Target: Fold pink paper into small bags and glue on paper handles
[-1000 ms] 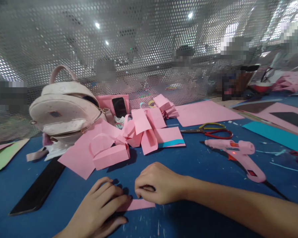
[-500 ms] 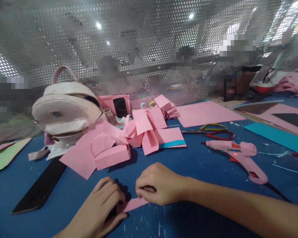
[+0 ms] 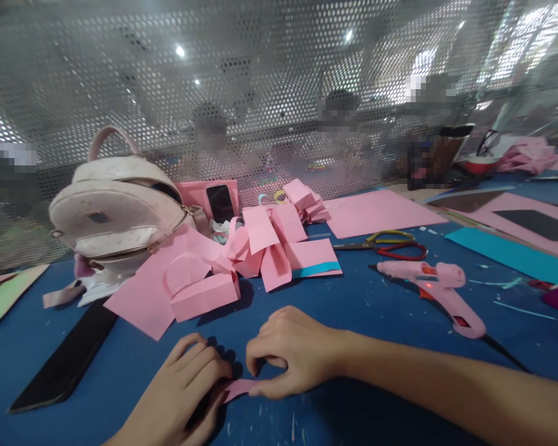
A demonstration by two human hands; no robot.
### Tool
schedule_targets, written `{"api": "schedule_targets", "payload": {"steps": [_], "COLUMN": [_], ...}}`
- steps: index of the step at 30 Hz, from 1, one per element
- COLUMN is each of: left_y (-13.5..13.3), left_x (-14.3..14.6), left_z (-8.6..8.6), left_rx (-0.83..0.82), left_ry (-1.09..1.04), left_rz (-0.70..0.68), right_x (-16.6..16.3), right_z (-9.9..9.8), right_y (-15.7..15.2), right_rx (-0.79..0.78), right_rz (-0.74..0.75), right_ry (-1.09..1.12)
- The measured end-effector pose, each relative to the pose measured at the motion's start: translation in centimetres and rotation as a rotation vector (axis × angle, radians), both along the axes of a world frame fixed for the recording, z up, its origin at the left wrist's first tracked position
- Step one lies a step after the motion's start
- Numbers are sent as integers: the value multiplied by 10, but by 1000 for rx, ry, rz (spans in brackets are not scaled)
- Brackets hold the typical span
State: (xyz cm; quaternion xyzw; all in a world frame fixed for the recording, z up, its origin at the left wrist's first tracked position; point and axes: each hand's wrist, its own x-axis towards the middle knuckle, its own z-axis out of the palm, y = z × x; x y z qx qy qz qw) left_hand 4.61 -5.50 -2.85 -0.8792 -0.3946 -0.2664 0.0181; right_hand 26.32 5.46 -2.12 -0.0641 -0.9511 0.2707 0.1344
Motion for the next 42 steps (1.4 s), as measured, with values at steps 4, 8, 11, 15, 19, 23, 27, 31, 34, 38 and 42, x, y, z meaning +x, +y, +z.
{"api": "schedule_targets", "payload": {"steps": [4,8,11,15,19,23,27,31,34,38,42], "left_y": [-2,-3,-2,-2,-1,0,0,-1,-1,-1,-1], "left_x": [-2,-4,-4,-3,-4,-4,-2,0,-1,-1,0], "left_z": [-4,-5,-2,1,-3,-7,-3,6,8,5,4], "left_rx": [-35,-94,-105,-62,0,84,102,97,91,99,132], "left_ry": [-4,-10,-24,-18,-26,-35,-23,-47,-44,-61,-70], "left_rz": [19,55,85,89,70,22,42,55,45,73,64], "right_x": [0,0,-1,0,-1,-1,-1,-1,0,0,-1], "right_z": [-1,-1,1,3,1,-2,-3,-5,-5,-4,-2], "right_y": [0,-1,-1,-1,-1,-1,-1,-1,-1,-2,-2], "right_rx": [16,13,24,46,93,113,125,146,181,207,205], "right_rz": [3,-3,-2,11,10,19,26,61,93,107,107], "right_ry": [-6,-11,-22,-28,-19,18,35,35,41,39,39]}}
